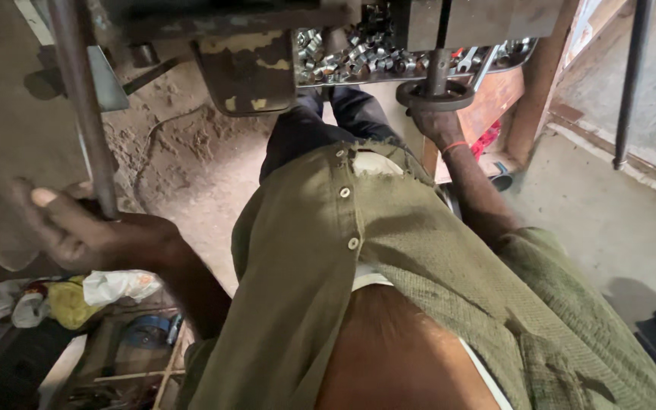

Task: The person operates a manual metal press machine, repeatedly turning a handwheel to cycle the press and produce small metal components. The finished parts accumulate in a tray beneath the press head.

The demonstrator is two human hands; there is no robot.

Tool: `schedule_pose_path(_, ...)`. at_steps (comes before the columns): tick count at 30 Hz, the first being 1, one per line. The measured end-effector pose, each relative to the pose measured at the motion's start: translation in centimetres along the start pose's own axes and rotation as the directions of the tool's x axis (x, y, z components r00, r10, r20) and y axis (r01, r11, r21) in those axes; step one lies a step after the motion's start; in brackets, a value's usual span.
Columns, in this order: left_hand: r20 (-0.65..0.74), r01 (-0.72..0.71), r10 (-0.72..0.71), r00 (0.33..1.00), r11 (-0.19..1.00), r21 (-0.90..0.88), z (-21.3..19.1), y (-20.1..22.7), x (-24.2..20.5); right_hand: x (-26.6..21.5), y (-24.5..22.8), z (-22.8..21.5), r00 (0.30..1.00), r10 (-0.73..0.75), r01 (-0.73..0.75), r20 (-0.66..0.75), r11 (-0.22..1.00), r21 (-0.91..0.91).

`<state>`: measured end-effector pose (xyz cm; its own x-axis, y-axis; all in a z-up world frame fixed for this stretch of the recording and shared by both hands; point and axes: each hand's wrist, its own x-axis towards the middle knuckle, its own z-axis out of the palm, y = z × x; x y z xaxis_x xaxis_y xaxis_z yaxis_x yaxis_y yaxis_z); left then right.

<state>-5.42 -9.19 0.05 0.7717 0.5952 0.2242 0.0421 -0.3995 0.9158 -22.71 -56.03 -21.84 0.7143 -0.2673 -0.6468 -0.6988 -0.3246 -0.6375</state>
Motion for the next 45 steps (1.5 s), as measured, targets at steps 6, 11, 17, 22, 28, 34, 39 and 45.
schedule_pose_path(6,0.158,0.106,-0.127,0.979,0.985,0.135,1.2,5.2,-1.9,1.5,2.3,0.9,0.925,-0.332,0.366,0.188,0.633,-0.682)
schedule_pose_path(11,0.177,0.060,-0.045,0.983,0.995,-0.083,1.9,5.2,-2.8,1.6,2.9,0.8,0.894,-0.412,0.383,0.177,0.494,-0.781)
schedule_pose_path(17,0.273,-0.001,0.026,0.962,0.996,-0.091,1.5,5.7,-3.1,1.8,2.1,0.4,0.843,-0.508,0.428,0.179,0.429,-0.795)
schedule_pose_path(22,0.442,-0.147,0.125,0.888,0.989,0.017,0.8,6.7,-1.8,1.3,2.9,0.9,0.936,-0.320,0.312,0.145,0.570,-0.760)
schedule_pose_path(28,0.586,-0.449,0.341,0.735,0.892,0.045,0.9,6.2,0.1,1.2,1.8,1.6,0.979,-0.203,0.122,-0.036,0.711,-0.693)
schedule_pose_path(34,0.699,-0.458,0.244,0.672,0.879,0.134,-1.0,4.4,-0.4,-2.6,-0.8,3.5,0.959,0.152,-0.232,-0.238,0.904,-0.358)
schedule_pose_path(39,0.699,-0.869,0.543,0.466,0.428,0.247,-1.5,-1.5,-0.1,-11.2,4.2,4.7,0.978,0.134,-0.185,-0.159,0.910,-0.371)
schedule_pose_path(45,0.500,-0.774,0.619,0.606,0.602,0.194,-2.2,-6.5,-1.1,-21.3,15.0,4.6,0.954,0.277,-0.295,-0.111,0.817,-0.496)
